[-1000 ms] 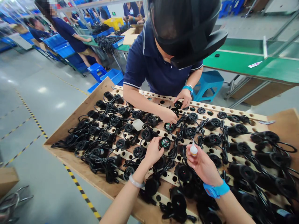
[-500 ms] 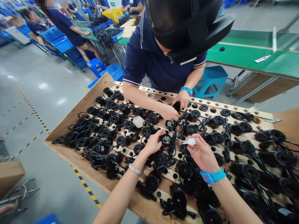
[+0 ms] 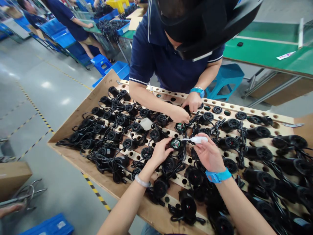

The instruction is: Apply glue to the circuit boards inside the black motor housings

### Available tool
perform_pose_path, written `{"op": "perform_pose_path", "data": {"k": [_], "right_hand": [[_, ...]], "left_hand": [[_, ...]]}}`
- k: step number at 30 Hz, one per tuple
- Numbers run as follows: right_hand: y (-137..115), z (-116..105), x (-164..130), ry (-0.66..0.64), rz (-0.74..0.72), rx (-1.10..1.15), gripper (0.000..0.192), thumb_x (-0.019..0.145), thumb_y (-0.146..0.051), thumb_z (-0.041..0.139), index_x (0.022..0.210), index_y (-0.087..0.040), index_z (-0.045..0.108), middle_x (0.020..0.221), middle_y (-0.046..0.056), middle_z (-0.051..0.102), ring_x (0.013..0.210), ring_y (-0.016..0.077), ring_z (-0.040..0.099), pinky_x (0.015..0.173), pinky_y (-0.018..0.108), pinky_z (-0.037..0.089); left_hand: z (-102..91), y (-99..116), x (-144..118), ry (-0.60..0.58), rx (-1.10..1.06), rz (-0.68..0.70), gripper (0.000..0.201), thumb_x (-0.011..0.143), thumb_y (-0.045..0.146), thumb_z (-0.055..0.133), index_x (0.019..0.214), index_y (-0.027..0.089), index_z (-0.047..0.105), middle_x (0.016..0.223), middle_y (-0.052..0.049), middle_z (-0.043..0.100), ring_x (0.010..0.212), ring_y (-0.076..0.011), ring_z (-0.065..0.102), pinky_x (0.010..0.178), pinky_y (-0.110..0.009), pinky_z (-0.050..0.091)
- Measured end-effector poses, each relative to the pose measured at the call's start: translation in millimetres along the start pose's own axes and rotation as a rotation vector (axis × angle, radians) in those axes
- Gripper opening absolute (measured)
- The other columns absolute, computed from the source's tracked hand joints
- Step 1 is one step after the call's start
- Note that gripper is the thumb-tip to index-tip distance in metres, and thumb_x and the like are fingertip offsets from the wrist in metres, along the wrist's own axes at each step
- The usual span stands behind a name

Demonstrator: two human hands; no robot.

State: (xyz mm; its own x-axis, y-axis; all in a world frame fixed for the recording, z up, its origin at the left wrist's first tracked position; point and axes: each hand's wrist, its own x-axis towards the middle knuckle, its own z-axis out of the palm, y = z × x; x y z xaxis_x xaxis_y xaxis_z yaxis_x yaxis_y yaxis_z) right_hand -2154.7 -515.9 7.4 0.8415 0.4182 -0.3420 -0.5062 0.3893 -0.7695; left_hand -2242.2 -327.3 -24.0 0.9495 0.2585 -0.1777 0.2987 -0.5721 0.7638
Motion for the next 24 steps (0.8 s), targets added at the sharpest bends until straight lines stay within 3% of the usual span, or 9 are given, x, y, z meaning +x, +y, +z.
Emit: {"op": "perform_pose_path", "data": {"k": [2, 5, 9, 12, 15, 17, 20, 24], "right_hand": [[0, 0, 0, 0.003, -0.020, -0.033, 0.025, 0.068, -0.032, 0.071, 0.090, -0.024, 0.062, 0.076, -0.002, 0.056, 0.059, 0.0083, 0.046, 0.050, 0.021, 0.040], [3, -2, -2, 0.045, -0.090, -0.131, 0.028, 0.070, -0.033, 0.072, 0.094, -0.021, 0.063, 0.075, -0.002, 0.056, 0.058, 0.0081, 0.046, 0.049, 0.022, 0.040], [9, -3, -7, 0.125, -0.180, -0.465, 0.031, 0.075, -0.041, 0.069, 0.097, -0.018, 0.063, 0.069, -0.001, 0.060, 0.053, 0.0098, 0.051, 0.050, 0.024, 0.044], [16, -3, -11, 0.171, -0.213, -0.605, 0.034, 0.073, -0.044, 0.070, 0.094, -0.018, 0.063, 0.074, 0.002, 0.066, 0.055, 0.0129, 0.059, 0.052, 0.027, 0.050], [25, -4, -14, 0.192, -0.279, -0.685, 0.033, 0.074, -0.045, 0.070, 0.093, -0.019, 0.064, 0.080, 0.005, 0.068, 0.061, 0.0155, 0.063, 0.058, 0.029, 0.054], [31, -5, -14, 0.194, -0.314, -0.754, 0.032, 0.076, -0.045, 0.068, 0.095, -0.020, 0.064, 0.083, 0.006, 0.069, 0.067, 0.0172, 0.065, 0.064, 0.031, 0.055], [37, -7, -15, 0.184, -0.374, -0.848, 0.029, 0.078, -0.044, 0.067, 0.095, -0.021, 0.065, 0.085, 0.006, 0.070, 0.073, 0.0183, 0.065, 0.069, 0.032, 0.055], [40, -4, -15, 0.188, -0.477, -0.923, 0.026, 0.079, -0.042, 0.067, 0.093, -0.021, 0.066, 0.085, 0.006, 0.069, 0.070, 0.0173, 0.065, 0.067, 0.030, 0.054]], "left_hand": [[0.6, 3, -4, 0.019, 0.008, -0.072, 0.050, 0.072, 0.012, 0.071, 0.120, 0.018, 0.055, 0.112, -0.008, 0.066, 0.090, -0.0170, 0.065, 0.082, -0.029, 0.054], [3.1, 13, -12, 0.051, 0.250, -0.163, 0.032, 0.075, 0.026, 0.072, 0.105, 0.016, 0.061, 0.091, -0.007, 0.069, 0.083, -0.0207, 0.066, 0.077, -0.032, 0.052], [6.6, 22, -20, -0.020, 0.520, -0.197, 0.016, 0.084, 0.035, 0.061, 0.087, 0.019, 0.065, 0.083, -0.007, 0.069, 0.082, -0.0244, 0.066, 0.074, -0.033, 0.049], [9.4, 19, -23, 0.006, 0.467, -0.186, 0.025, 0.084, 0.034, 0.061, 0.103, 0.019, 0.060, 0.089, -0.007, 0.068, 0.080, -0.0224, 0.066, 0.074, -0.032, 0.049], [12.3, 10, -21, 0.115, 0.294, -0.130, 0.057, 0.078, 0.028, 0.068, 0.129, 0.017, 0.045, 0.114, -0.010, 0.061, 0.082, -0.0186, 0.065, 0.076, -0.031, 0.051], [13.5, 6, -18, 0.109, 0.145, -0.089, 0.069, 0.075, 0.020, 0.070, 0.136, 0.018, 0.039, 0.124, -0.010, 0.057, 0.081, -0.0155, 0.064, 0.073, -0.028, 0.053], [13.7, 5, -12, 0.068, 0.013, -0.098, 0.063, 0.074, 0.015, 0.070, 0.132, 0.020, 0.048, 0.118, -0.006, 0.062, 0.073, -0.0128, 0.063, 0.068, -0.025, 0.053], [13.7, 9, -10, 0.105, 0.076, -0.163, 0.048, 0.074, 0.022, 0.072, 0.120, 0.020, 0.059, 0.102, -0.004, 0.070, 0.074, -0.0158, 0.065, 0.075, -0.028, 0.053]]}}
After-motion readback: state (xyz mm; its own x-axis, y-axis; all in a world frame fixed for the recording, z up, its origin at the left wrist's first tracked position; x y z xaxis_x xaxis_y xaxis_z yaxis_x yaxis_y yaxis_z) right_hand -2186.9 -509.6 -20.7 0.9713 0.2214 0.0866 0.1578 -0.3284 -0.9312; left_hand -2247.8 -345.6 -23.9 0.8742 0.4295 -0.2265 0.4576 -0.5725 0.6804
